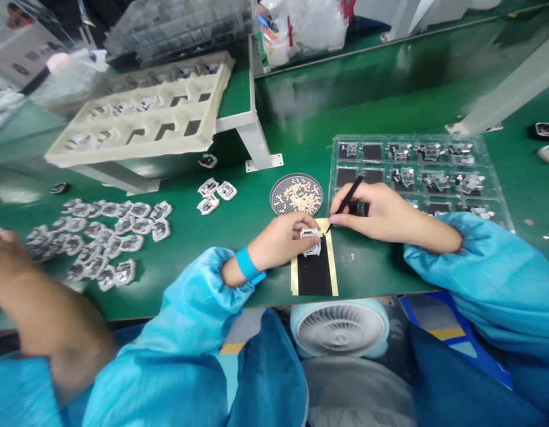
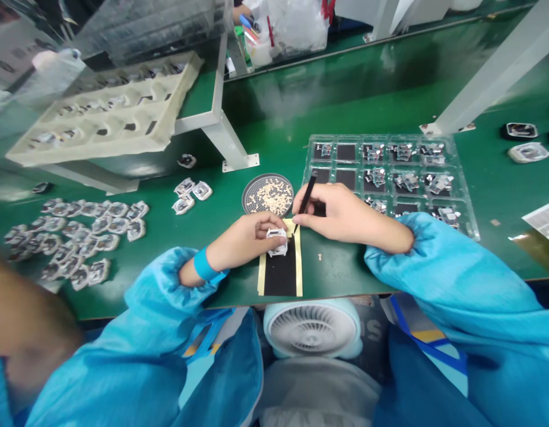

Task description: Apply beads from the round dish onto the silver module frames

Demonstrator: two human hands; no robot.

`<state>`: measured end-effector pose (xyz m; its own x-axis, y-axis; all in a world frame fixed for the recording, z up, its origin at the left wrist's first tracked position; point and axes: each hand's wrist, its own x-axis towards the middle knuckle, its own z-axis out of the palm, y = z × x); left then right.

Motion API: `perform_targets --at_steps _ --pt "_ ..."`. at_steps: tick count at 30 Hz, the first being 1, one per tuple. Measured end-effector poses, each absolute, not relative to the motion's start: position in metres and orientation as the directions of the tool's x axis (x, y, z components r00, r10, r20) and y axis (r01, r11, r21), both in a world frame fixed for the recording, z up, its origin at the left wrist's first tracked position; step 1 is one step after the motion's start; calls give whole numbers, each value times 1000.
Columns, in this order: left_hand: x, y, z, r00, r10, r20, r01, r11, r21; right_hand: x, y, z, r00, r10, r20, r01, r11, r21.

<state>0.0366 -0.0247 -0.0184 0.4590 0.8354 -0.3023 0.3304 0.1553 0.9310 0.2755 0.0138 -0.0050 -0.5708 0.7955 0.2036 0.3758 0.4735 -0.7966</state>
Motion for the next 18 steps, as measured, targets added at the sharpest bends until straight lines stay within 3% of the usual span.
perform_targets --at_steps 5,11,18 --pt "45 -26 -17 386 849 -360 293 258 921 281 7 10 -482 825 294 327 480 -814" --pt "50 -25 -10 354 843 -405 270 323 907 278 6 5 -503 686 526 260 700 -665" --pt "49 -25 -11 336 845 -416 238 351 906 273 6 -1 -564 618 547 303 772 -559"
